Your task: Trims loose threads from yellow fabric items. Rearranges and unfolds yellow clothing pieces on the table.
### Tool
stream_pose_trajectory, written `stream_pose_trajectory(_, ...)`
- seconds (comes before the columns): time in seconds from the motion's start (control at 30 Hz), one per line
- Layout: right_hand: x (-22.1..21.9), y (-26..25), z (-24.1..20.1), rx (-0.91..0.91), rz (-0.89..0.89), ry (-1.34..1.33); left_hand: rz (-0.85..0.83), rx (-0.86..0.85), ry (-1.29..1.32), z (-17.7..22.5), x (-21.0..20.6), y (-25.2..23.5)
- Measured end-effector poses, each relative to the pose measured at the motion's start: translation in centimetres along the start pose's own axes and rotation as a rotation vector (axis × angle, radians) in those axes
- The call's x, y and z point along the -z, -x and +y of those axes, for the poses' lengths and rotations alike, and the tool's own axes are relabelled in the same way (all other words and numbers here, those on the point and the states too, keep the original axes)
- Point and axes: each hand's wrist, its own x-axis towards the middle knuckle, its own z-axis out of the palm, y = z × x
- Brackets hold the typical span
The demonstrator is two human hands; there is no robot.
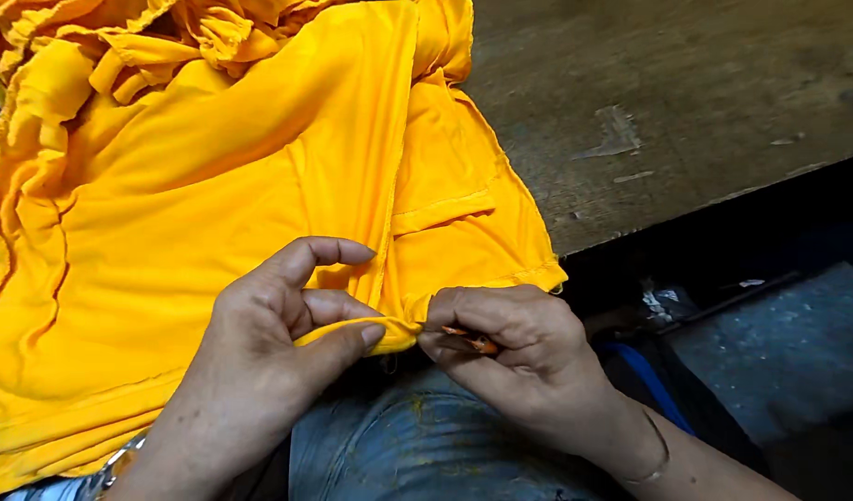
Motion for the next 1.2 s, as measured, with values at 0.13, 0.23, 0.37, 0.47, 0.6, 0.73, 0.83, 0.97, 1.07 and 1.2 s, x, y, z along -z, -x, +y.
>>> stream_pose_trajectory(0.13, 1.3, 0.8, 0.8, 0.004, -0.136, 0.011, -0.028, 0.016, 0.056, -0.6, 0.7, -0.3)
stream_pose_trajectory(0.23, 1.7, 1.5, 1.1, -0.032, -0.11, 0.016, -0.051, 0.028, 0.117, -0.7, 1.2, -0.5)
stream_pose_trajectory(0.37, 1.7, 1.4, 0.9, 0.03, 0.002, 0.224, -0.077, 0.05, 0.203, -0.7, 1.3, -0.7)
stream_pose_trajectory(0.47, 1.9, 0.9, 0.8, 0.195, 0.048, 0.563, -0.094, 0.07, 0.292, -0.7, 1.7, -0.8)
stream_pose_trajectory(0.6, 1.9, 0.9, 0.8, 0.316, 0.108, 0.71, -0.121, 0.074, 0.391, -1.0, 2.2, -0.9)
stream_pose_trajectory(0.73, 1.7, 0.8, 0.8, 0.359, 0.129, 0.735, -0.106, 0.085, 0.443, -1.1, 2.3, -0.9)
stream_pose_trajectory(0.83, 1.7, 0.6, 0.8, 0.373, 0.128, 0.727, -0.108, 0.091, 0.449, -1.0, 2.3, -0.8)
stream_pose_trajectory(0.97, 1.5, 0.4, 0.7, 0.374, 0.122, 0.726, -0.099, 0.098, 0.449, -1.0, 2.2, -0.8)
stream_pose_trajectory(1.07, 1.3, 0.3, 0.7, 0.386, 0.127, 0.725, -0.094, 0.101, 0.46, -1.0, 2.1, -0.8)
stream_pose_trajectory(1.2, 1.0, 0.1, 1.0, 0.406, 0.143, 0.731, -0.08, 0.126, 0.471, -1.0, 1.9, -0.7)
